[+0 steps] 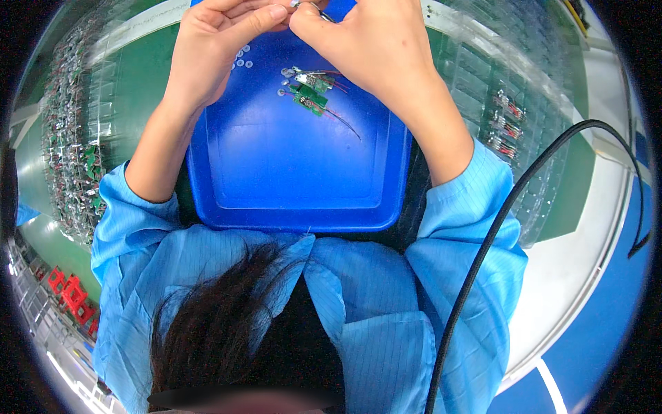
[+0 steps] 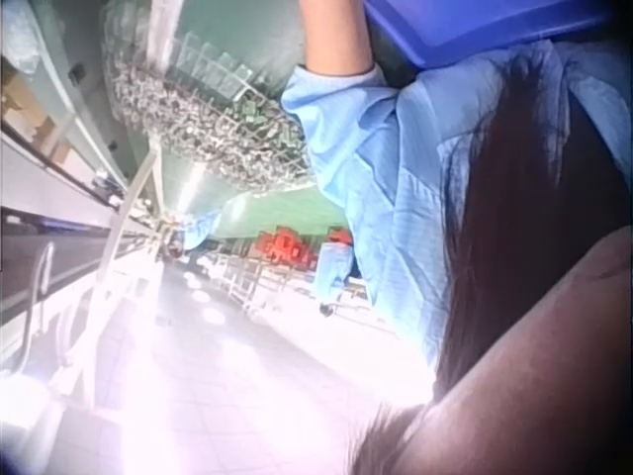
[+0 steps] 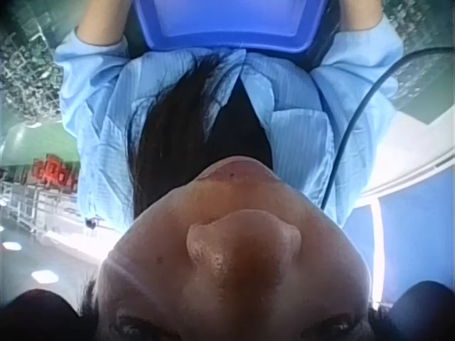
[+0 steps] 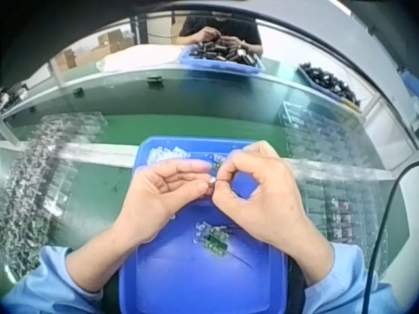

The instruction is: The person assembles small electronic components by hand, placing white plastic rings onto circuit boards.

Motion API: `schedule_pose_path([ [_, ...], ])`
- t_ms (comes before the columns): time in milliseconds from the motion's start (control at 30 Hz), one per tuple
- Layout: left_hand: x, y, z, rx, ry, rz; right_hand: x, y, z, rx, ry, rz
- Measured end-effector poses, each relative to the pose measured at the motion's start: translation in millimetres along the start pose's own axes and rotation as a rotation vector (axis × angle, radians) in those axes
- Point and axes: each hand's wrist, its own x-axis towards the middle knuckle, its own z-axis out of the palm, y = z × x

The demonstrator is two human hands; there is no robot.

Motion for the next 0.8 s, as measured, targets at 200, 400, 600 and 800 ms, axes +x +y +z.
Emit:
schedule_pose_path([
  [200, -5.9, -4.7, -4.5, 0.239, -0.008, 0.092, -0.6, 4.5, 4.6, -0.061, -0.018, -0.168],
  [400, -3.7, -10.6, -3.7, 0.162, -0.027, 0.1, 3.1, -12.3, 3.5, -0.517, -0.093, -0.171],
  [600, -16.7, 10.2, 16.4, 0.774, 0.108, 0.485, 0.5, -14.6, 2.4, -0.492, -0.092, -0.092],
  [800, 20.8, -30.7, 0.8, 0.397, -0.026, 1.21, -0.9, 27.2, 18.7, 0.364, 0.275, -0.388],
])
